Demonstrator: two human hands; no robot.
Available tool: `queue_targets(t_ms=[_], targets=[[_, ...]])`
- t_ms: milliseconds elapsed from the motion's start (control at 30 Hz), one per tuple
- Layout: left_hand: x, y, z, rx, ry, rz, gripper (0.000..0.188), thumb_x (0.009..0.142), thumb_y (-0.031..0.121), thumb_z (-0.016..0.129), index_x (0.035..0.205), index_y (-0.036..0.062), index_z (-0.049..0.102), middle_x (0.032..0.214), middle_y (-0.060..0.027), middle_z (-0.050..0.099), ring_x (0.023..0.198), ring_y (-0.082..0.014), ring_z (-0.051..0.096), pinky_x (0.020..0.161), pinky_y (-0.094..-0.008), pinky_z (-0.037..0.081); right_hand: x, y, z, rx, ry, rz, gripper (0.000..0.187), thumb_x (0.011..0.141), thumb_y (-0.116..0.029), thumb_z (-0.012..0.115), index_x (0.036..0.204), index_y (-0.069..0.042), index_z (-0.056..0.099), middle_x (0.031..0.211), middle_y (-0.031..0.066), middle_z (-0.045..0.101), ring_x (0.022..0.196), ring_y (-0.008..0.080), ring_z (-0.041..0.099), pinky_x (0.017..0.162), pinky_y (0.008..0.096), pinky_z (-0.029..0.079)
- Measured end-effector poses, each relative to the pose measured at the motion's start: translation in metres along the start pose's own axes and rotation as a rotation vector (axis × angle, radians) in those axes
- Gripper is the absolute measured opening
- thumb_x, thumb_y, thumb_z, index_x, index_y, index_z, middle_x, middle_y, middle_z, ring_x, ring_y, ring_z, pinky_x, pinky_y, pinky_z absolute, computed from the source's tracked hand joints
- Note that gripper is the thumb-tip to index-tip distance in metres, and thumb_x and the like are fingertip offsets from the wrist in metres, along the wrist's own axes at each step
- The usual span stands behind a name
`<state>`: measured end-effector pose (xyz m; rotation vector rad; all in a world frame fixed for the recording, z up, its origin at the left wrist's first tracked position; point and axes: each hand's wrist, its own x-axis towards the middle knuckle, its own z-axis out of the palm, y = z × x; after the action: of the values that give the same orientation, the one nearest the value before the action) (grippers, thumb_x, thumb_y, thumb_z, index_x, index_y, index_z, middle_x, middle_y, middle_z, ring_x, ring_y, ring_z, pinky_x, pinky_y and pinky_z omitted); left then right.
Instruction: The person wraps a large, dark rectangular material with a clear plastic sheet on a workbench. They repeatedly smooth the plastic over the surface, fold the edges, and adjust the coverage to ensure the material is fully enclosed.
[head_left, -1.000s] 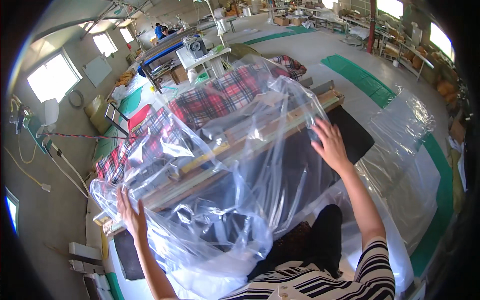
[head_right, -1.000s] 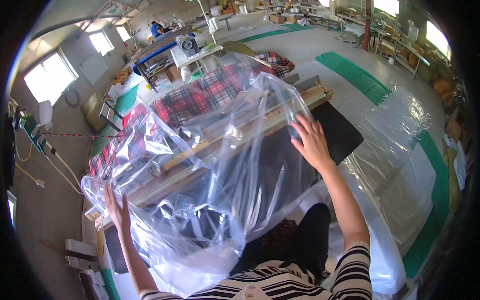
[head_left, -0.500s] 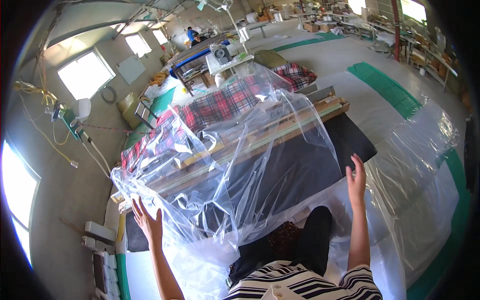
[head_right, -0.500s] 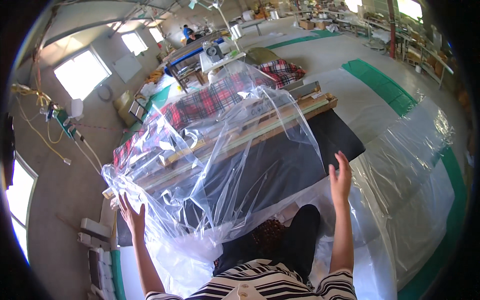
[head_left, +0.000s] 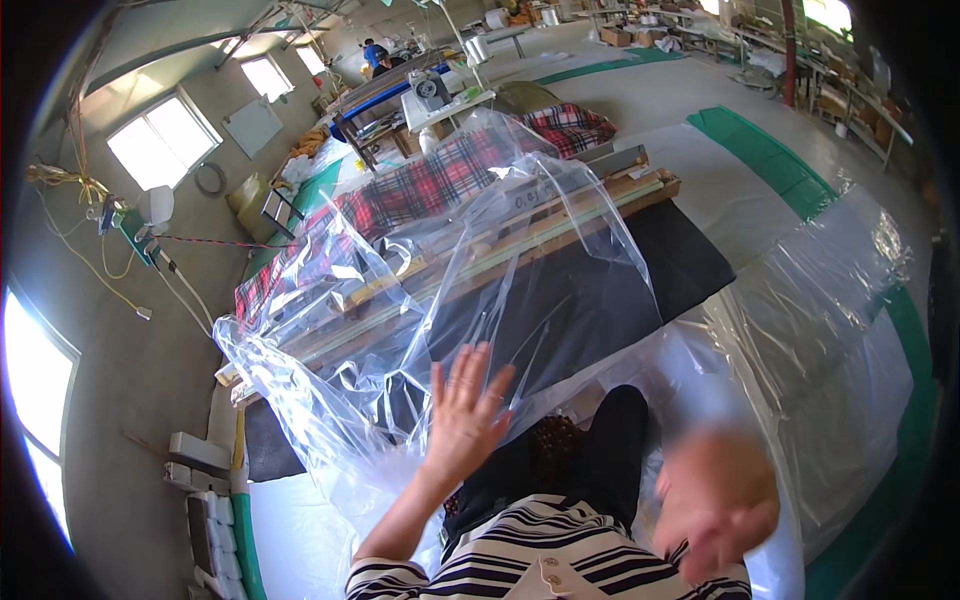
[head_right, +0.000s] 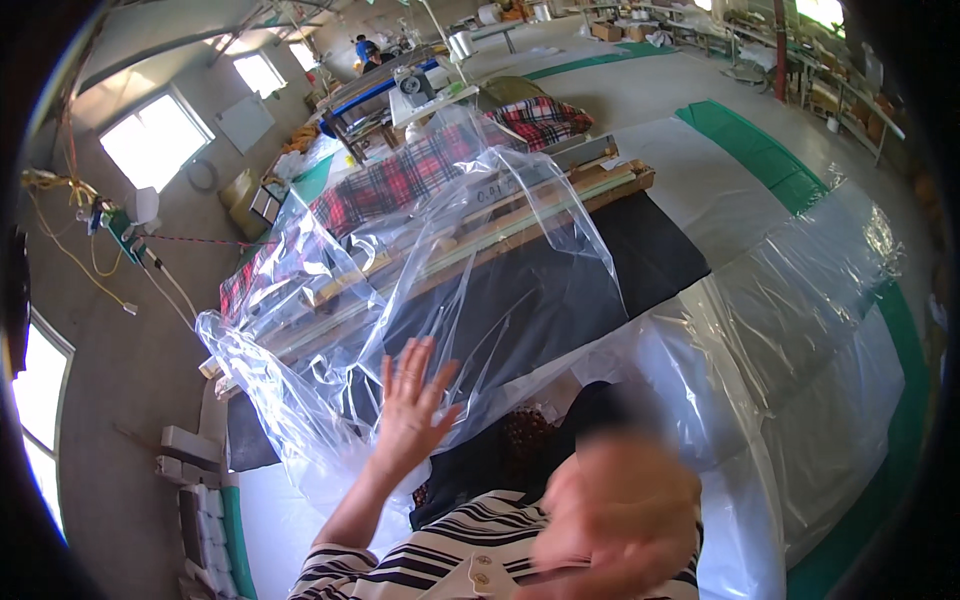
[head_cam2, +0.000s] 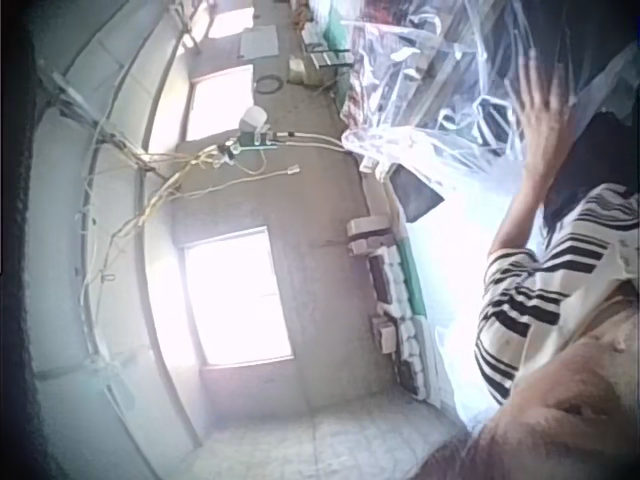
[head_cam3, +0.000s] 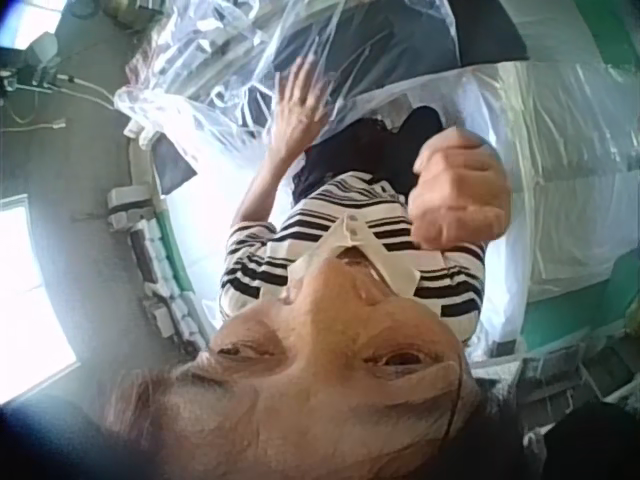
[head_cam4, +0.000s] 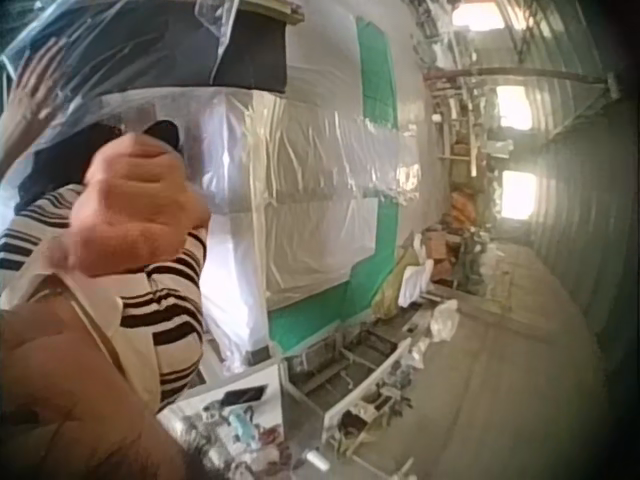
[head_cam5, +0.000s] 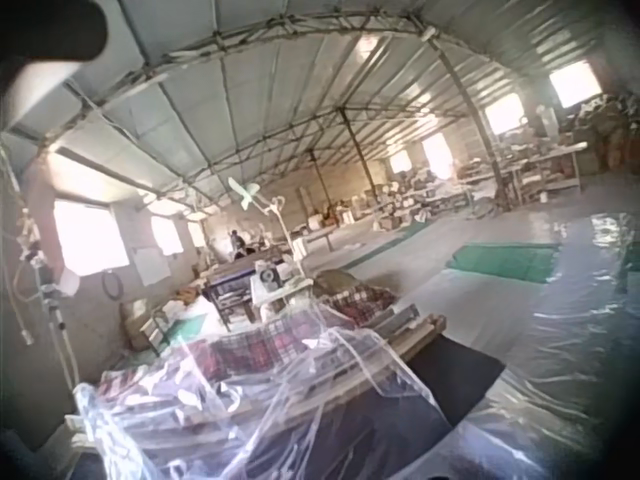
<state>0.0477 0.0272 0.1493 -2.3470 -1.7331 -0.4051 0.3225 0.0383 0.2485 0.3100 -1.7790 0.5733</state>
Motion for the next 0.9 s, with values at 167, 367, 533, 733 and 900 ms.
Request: queue_targets(t_ms=[167,367,533,733,900], targets=[[-0.001,0.036,0.022,-0.149,-0.051,0.059,0.058,0.072,0.024,0.068,0.124,0.0163,0.046,0.142,-0.011,0.027,0.133,-0.0273,0.023,0.106,-0.0535,0.014,0.03,-0.013,0.04,0.668,0.288,0.079,0.015,0.082,-0.017,0.064,0.081,-0.002,0.066,0.082,0.0131,0.063,0.068,0.0203,0.058,0.063,0.0289,0.048],[0.025,0.062,0.032,-0.231,-0.077,0.204,0.056,0.073,0.022,0.067,0.125,0.0154,0.044,0.143,-0.0131,0.023,0.134,-0.0291,0.02,0.107,-0.0509,0.015,0.026,-0.027,0.039,0.692,0.353,-0.034,0.012,0.082,-0.011,0.063,0.083,0.001,0.063,0.082,0.0153,0.062,0.064,0.017,0.056,0.057,0.0258,0.046],[0.059,0.061,0.063,-0.291,-0.123,0.273,0.059,0.074,0.02,0.066,0.126,0.0114,0.041,0.143,-0.014,0.023,0.133,-0.0298,0.021,0.106,-0.0499,0.02,0.04,-0.015,0.018,0.782,0.111,0.172,0.011,0.082,-0.01,0.063,0.082,0.001,0.062,0.075,0.0121,0.063,0.059,0.0155,0.056,0.052,0.0236,0.044],[0.163,0.112,0.151,-0.133,-0.081,0.436,0.071,0.075,0.029,0.065,0.133,0.0054,0.032,0.143,-0.0147,0.022,0.132,-0.0288,0.023,0.106,-0.0467,0.023,0.036,-0.037,0.008,0.704,0.14,0.127,0.009,0.083,-0.009,0.061,0.08,0.0,0.061,0.07,0.0101,0.062,0.055,0.0143,0.056,0.049,0.0218,0.043],[0.212,0.128,0.197,-0.044,-0.252,0.298,0.08,0.075,0.037,0.062,0.136,0.001,0.026,0.145,-0.0153,0.019,0.134,-0.0281,0.02,0.108,-0.0457,0.018,0.016,-0.047,-0.023,0.653,-0.062,0.109,0.011,0.083,-0.011,0.061,0.088,-0.001,0.063,0.082,0.0127,0.064,0.069,0.0194,0.058,0.063,0.027,0.046]])
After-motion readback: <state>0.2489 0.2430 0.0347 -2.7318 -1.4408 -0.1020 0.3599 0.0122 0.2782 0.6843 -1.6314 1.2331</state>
